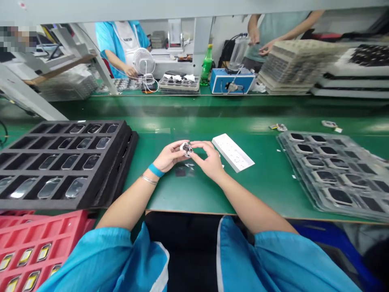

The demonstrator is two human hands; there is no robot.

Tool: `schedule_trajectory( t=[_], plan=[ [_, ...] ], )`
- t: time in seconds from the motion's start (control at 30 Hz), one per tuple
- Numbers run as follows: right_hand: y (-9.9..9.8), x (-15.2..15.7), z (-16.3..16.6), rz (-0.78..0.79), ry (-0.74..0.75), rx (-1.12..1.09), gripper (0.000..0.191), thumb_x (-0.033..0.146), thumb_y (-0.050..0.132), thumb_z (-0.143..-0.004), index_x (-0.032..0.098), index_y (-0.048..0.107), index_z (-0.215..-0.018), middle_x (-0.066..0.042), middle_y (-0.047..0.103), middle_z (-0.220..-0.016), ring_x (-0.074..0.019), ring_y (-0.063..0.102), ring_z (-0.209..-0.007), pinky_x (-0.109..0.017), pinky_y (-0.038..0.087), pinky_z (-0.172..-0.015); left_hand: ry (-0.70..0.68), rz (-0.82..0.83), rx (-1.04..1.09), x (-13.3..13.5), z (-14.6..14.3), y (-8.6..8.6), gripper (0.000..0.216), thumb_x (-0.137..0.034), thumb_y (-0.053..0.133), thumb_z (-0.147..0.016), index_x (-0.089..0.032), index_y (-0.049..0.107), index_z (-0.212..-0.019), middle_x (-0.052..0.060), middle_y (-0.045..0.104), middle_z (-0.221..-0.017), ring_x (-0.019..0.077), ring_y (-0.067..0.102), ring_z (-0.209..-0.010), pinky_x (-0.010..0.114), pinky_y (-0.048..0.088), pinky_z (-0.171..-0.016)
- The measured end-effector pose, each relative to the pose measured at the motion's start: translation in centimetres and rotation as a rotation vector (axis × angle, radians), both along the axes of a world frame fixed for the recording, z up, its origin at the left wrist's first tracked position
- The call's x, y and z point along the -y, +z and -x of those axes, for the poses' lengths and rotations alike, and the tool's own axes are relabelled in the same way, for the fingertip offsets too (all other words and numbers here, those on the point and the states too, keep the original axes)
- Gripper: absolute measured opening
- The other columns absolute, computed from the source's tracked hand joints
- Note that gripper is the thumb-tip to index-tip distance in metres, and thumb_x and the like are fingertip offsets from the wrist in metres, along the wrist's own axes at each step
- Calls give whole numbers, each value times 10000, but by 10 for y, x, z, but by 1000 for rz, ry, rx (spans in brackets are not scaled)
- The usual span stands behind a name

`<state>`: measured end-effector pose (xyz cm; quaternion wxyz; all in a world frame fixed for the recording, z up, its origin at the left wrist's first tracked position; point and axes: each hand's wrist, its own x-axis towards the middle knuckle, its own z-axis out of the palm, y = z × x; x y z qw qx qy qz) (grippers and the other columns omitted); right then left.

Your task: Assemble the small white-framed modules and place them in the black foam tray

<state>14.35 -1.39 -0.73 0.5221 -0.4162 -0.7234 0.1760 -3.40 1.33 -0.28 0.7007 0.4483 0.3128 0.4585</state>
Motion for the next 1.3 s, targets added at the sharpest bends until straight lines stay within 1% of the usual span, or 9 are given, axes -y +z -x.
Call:
schedule_trajectory(
  t=[0.07,0.23,0.4,0.67,0.77,0.93,1.07,1.2,1.3],
  plan=[
    [0,-1,-1,-59,4,11,45,293,650,-865,257,675,-875,-44,715,-1031,-231,634,-1022,-446,492,-958,27,-3,-1,5,1,0,545,-272,895,-565,-199,713,-1074,56,719,-1030,165,680,-879,315,566,-821],
    [-6,-4,0,-100,-16,89,88,276,621,-872,260,697,-832,-43,727,-967,-226,659,-940,-442,516,-910,88,-124,-83,5,-5,-3,569,-222,908,-530,-192,711,-1063,70,726,-1060,193,673,-963,354,525,-928],
    [-9,-3,1,-159,-22,105,109,267,600,-875,266,690,-814,-26,739,-957,-203,690,-901,-498,450,-1069,144,-234,-133,1,-5,-9,557,-226,922,-495,-186,720,-1013,60,736,-990,188,668,-937,351,508,-938],
    [-12,-1,4,-62,-23,88,97,253,584,-852,273,662,-797,-14,724,-980,-201,684,-909,-548,371,-1143,169,-325,-224,-1,-3,-10,558,-257,932,-453,-170,726,-964,66,731,-950,191,658,-884,330,527,-860],
    [-12,-2,3,-89,-32,146,96,214,584,-839,256,639,-772,-29,701,-962,-213,652,-914,-538,405,-1097,161,-342,-255,-1,-3,-10,568,-280,933,-455,-164,729,-971,72,729,-948,204,660,-893,352,524,-876],
    [-8,-3,0,-112,-18,210,105,145,609,-803,234,604,-749,-59,624,-966,-232,581,-960,-436,503,-888,112,-309,-267,-1,-2,-10,573,-293,918,-497,-168,733,-1025,77,737,-966,220,672,-915,371,520,-903],
    [-2,-7,-5,-92,5,183,94,159,577,-831,228,590,-769,-56,584,-960,-214,577,-961,-399,500,-875,103,-248,-199,0,-1,-9,582,-291,915,-511,-178,733,-1052,72,741,-997,210,681,-941,371,508,-955],
    [9,-20,-35,-62,-196,149,83,161,569,-805,219,600,-755,-60,607,-946,-223,596,-944,-404,493,-883,84,-121,-94,3,0,-5,592,-296,910,-527,-195,726,-1080,79,740,-1026,208,695,-910,361,556,-877],
    [18,-31,-75,95,-431,274,101,127,578,-752,206,621,-706,-69,649,-858,-256,618,-886,-435,486,-869,63,-47,-11,4,1,-3,583,-298,896,-561,-202,717,-1108,81,736,-1041,210,701,-899,379,571,-866]
  ],
)
